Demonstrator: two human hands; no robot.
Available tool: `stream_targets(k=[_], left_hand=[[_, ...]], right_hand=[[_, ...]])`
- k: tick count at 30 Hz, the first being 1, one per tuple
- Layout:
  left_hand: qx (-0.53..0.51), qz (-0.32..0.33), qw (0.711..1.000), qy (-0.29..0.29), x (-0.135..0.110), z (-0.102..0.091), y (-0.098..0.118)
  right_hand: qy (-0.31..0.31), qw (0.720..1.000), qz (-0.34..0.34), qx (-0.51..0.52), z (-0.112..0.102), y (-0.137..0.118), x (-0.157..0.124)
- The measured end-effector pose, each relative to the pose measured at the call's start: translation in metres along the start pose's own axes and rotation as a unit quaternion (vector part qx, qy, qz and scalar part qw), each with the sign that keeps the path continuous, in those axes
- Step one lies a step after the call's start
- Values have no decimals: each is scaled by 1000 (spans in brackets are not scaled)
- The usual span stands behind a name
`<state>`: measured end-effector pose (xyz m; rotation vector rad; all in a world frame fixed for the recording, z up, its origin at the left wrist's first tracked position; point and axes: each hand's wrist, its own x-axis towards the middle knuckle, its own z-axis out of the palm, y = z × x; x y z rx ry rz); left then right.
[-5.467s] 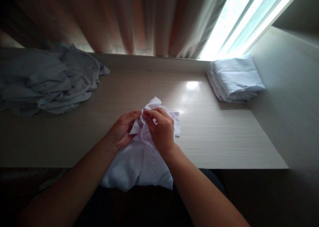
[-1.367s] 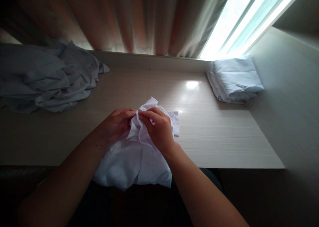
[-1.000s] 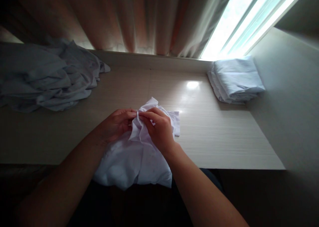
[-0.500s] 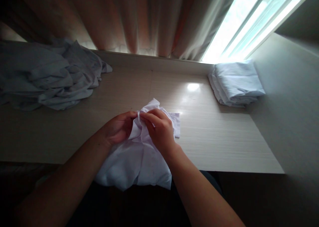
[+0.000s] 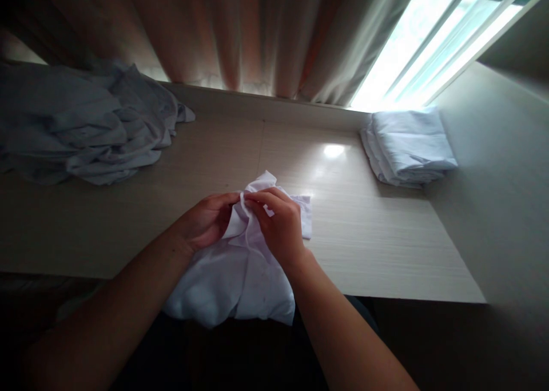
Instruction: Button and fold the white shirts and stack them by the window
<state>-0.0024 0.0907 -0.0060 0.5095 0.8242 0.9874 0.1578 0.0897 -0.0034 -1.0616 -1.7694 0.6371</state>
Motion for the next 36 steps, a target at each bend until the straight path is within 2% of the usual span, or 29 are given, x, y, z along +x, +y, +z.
stream_targets(k=[4, 11, 22, 30, 36], left_hand=[[-25, 9, 999, 18, 0, 2, -1], [11, 40, 999, 20, 0, 2, -4], [45, 60, 996, 39, -3, 7, -1], [134, 98, 984, 63, 1, 1, -3], [212, 146, 964, 70, 3, -3, -3]], right_hand=[[19, 1000, 19, -13, -1, -1, -1], [40, 999, 13, -31, 0, -2, -3], [12, 1000, 1, -27, -2, -2, -2], [-5, 1000, 12, 4, -3, 1, 1], [-23, 999, 11, 20, -4, 3, 2]])
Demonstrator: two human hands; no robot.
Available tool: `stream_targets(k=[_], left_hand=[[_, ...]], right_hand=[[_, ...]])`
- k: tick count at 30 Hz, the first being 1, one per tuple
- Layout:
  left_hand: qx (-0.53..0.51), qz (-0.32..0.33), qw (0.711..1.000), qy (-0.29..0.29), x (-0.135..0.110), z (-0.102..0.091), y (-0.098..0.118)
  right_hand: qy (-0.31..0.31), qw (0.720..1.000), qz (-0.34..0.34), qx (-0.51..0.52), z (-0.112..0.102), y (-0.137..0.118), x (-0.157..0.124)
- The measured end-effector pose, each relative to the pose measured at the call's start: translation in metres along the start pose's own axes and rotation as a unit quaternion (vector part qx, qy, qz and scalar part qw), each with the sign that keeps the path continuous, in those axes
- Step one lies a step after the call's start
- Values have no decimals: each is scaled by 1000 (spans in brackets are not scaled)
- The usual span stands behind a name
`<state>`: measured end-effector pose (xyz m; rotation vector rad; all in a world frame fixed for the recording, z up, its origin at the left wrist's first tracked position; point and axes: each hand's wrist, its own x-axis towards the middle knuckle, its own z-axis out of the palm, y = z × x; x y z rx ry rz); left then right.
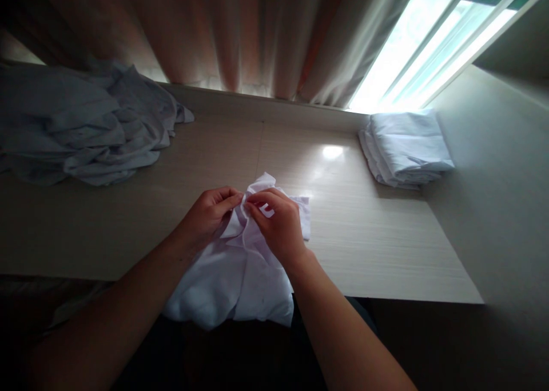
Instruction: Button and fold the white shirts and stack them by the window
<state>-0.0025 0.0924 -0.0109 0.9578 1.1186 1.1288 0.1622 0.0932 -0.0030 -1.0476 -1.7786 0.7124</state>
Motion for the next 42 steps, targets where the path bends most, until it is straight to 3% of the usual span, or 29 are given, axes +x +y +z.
stream_targets(k=[5, 13, 25, 42], left_hand=[[6, 9, 1000, -2, 0, 0, -1], [8, -32, 998, -58, -4, -6, 15], [-2, -33, 993, -114, -4, -17, 16], [19, -18, 996, -90, -4, -15, 17]], right_hand=[[1, 1000, 2, 0, 0, -1, 0], [1, 1000, 7, 9, -4, -2, 1], [-3, 998, 13, 65, -6, -3, 2], [-11, 999, 4, 53, -6, -2, 2]])
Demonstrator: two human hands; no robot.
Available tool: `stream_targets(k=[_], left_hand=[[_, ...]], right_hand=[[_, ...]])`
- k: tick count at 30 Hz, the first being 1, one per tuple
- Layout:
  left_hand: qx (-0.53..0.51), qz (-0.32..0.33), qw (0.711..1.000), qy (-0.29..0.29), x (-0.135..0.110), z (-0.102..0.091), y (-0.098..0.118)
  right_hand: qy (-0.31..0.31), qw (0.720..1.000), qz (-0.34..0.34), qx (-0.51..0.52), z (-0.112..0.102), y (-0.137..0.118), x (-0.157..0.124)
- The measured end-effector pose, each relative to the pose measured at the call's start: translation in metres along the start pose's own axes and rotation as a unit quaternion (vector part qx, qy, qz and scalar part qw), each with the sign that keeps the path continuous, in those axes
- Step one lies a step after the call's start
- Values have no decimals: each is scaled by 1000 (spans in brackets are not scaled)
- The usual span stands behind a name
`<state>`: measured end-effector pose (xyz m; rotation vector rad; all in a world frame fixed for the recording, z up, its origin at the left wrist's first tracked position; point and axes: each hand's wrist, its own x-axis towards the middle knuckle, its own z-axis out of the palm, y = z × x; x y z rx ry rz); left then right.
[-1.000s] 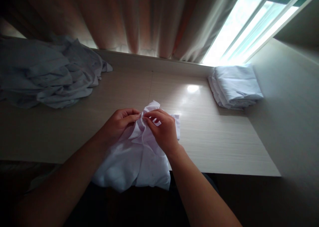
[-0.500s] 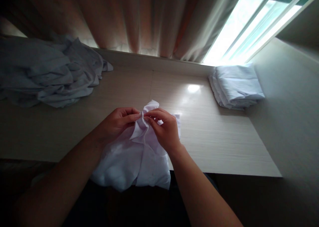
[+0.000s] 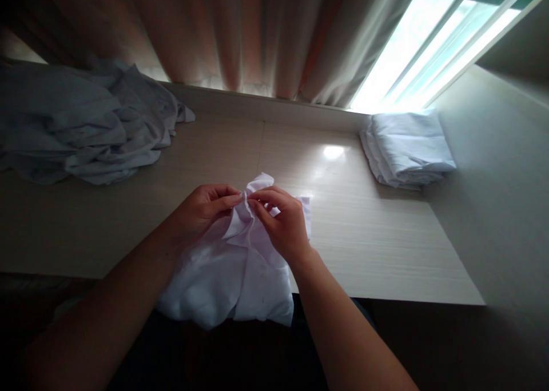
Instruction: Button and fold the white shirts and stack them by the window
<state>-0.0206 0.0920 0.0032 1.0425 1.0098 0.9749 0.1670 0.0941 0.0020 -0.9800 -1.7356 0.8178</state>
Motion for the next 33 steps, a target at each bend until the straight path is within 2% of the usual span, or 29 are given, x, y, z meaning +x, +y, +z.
stream_targets(k=[9, 20, 28, 33], left_hand=[[31, -3, 999, -8, -1, 1, 1], [-8, -17, 1000, 1, -1, 9, -2], [21, 1, 1000, -3, 1, 8, -5], [36, -16, 999, -9, 0, 8, -7]], right_hand=[[-4, 1000, 2, -15, -2, 2, 1], [-9, 1000, -12, -19, -3, 0, 1], [-46, 998, 4, -35, -7, 1, 2], [-68, 997, -9, -44, -10, 2, 3]])
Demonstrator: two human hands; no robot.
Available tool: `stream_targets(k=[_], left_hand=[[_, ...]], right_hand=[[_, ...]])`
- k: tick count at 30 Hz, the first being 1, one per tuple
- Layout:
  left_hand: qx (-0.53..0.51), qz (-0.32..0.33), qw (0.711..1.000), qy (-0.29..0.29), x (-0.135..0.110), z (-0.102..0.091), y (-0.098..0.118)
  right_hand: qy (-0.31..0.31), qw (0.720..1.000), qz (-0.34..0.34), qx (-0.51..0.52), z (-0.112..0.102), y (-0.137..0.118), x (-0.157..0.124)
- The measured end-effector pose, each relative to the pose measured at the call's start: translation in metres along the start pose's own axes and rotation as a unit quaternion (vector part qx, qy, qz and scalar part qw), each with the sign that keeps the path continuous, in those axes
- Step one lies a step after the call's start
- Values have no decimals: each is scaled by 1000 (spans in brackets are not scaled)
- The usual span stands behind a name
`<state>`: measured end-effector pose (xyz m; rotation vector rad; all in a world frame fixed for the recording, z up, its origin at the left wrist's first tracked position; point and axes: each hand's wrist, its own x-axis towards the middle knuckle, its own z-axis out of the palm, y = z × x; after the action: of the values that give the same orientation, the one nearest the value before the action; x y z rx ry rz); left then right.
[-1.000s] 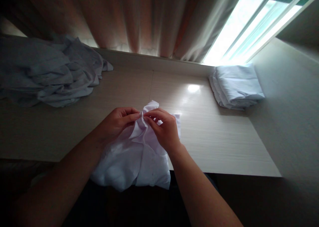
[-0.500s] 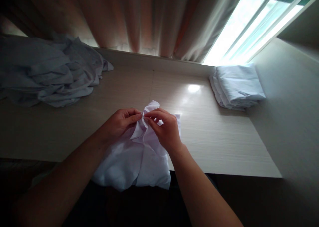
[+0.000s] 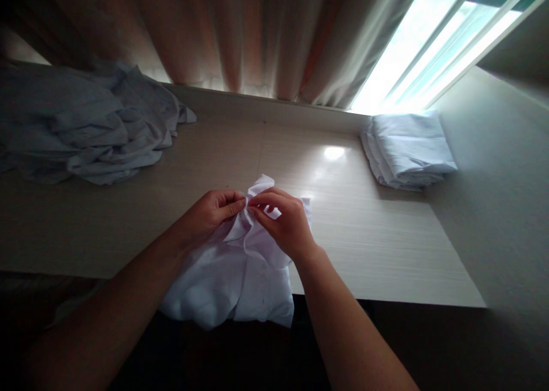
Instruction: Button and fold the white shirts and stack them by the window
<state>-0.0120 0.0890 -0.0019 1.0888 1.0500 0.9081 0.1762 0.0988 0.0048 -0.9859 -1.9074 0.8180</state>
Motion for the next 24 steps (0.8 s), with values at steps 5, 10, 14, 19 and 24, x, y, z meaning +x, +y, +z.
stream_targets(k=[5, 10, 14, 19, 24], left_hand=[[7, -8, 1000, -12, 0, 0, -2], [25, -6, 1000, 4, 0, 2, -1], [36, -4, 999, 19, 1, 4, -2], [22, -12, 999, 24, 1, 6, -4], [18, -9, 999, 45, 2, 9, -7]], right_hand=[[-6, 1000, -17, 5, -1, 2, 0], [-19, 1000, -8, -9, -1, 3, 1], [-25, 1000, -11, -13, -1, 5, 1], [-28, 999, -10, -19, -1, 5, 0], [-22, 1000, -6, -22, 1, 6, 1]])
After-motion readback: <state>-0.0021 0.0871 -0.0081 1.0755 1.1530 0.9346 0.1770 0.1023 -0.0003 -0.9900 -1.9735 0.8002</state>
